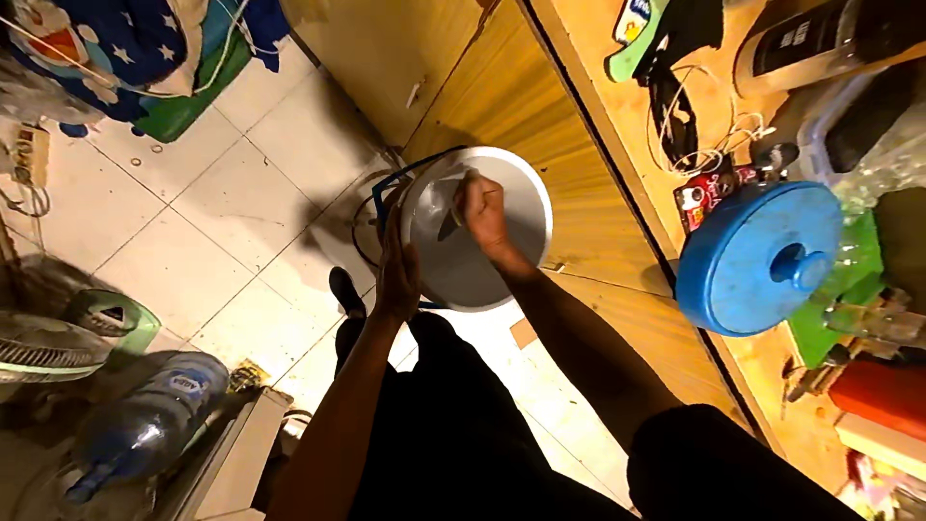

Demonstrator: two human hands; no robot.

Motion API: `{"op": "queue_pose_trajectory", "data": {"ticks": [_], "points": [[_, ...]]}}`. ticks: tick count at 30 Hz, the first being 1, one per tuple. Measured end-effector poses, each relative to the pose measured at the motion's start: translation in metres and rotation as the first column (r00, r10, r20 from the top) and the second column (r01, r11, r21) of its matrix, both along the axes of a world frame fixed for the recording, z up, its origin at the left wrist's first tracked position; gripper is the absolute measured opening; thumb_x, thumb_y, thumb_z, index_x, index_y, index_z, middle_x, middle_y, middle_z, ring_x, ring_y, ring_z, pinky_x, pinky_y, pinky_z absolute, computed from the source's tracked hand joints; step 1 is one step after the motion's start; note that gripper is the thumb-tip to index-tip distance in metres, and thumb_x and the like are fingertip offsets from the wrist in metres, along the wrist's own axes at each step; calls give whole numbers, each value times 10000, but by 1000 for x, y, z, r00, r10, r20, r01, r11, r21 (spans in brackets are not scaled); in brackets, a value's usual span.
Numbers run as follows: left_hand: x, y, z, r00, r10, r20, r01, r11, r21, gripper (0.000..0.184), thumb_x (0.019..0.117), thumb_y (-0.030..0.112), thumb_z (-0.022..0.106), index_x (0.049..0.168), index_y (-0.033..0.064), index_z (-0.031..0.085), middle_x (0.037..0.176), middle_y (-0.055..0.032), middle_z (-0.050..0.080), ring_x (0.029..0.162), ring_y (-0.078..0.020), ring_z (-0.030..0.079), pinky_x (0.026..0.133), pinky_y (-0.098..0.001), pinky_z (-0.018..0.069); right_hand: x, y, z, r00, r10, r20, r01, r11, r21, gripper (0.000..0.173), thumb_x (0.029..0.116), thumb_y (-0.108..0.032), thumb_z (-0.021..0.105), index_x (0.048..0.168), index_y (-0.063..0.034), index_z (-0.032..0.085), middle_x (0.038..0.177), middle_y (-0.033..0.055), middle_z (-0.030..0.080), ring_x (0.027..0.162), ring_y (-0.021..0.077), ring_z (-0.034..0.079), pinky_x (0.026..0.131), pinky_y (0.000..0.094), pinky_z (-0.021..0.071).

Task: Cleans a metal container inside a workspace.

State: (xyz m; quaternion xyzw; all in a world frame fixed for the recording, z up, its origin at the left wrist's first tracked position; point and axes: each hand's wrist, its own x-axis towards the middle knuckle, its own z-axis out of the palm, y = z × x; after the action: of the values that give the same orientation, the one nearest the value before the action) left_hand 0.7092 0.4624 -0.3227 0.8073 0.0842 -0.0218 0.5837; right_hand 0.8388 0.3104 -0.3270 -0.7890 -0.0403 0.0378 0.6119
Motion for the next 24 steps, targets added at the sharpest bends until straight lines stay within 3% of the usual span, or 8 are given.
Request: {"op": "queue_pose_trajectory", "data": {"ticks": [4,7,10,14,18,20,22,24], "points": [[4,0,-5,1000,4,18,-3,1000,-26,624,1094,306,299,1661,133,105,1701,-76,237,1502,-175,367,1195,-403,389,13,-12,38,988,-87,128,87,996,4,405,1056,-120,312,734,-91,557,650,-49,567,610,43,562,598,256,505],[5,0,-5,999,-10,40,10,1000,7,598,1101,245,294,1641,45,132,1682,-146,260,1501,-215,372,1215,-391,352,-18,-5,-7,997,-59,-55,50,987,-151,364,1055,-90,409,818,75,630,667,33,564,634,58,548,643,273,505],[11,2,1,1000,0,-14,1,998,60,601,1097,222,305,1648,57,131,1666,-164,301,1449,-265,454,1143,-466,425,-11,6,-12,997,1,-79,-8,997,-83,273,1033,-73,496,880,81,662,685,32,582,634,45,549,644,253,511],[7,3,2,999,-20,-43,20,1000,-1,613,1110,295,287,1659,102,95,1687,-125,263,1492,-221,390,1199,-443,372,-2,-17,68,994,-71,82,70,997,15,257,1046,-171,559,823,-45,585,726,-10,572,650,63,563,630,275,518],[12,7,9,995,-83,-61,85,996,31,620,1103,284,269,1655,77,78,1683,-174,249,1469,-279,425,1168,-473,406,-44,-79,171,954,-220,202,246,963,-109,433,1122,-255,328,1020,-8,668,1030,50,719,981,127,689,902,375,590],[12,9,14,986,-134,-97,137,990,29,639,1106,302,259,1654,65,29,1701,-181,186,1486,-294,398,1171,-473,396,-85,-117,212,907,-385,170,412,895,-171,500,1129,-331,228,1192,-29,622,1201,24,682,1122,119,651,981,378,553],[14,11,12,985,-141,-104,142,990,10,640,1108,291,293,1658,81,41,1681,-194,243,1458,-306,438,1155,-489,414,-125,-145,227,760,-633,148,648,755,-102,544,1124,-379,193,1202,-47,616,1124,10,700,1028,123,675,917,386,576],[11,18,11,986,-145,-87,145,989,-6,626,1110,283,319,1649,50,104,1669,-204,266,1486,-293,394,1204,-458,358,-163,-160,227,595,-797,99,801,598,-2,557,1120,-386,136,1132,-64,591,977,-14,696,831,105,677,758,338,593]]}}
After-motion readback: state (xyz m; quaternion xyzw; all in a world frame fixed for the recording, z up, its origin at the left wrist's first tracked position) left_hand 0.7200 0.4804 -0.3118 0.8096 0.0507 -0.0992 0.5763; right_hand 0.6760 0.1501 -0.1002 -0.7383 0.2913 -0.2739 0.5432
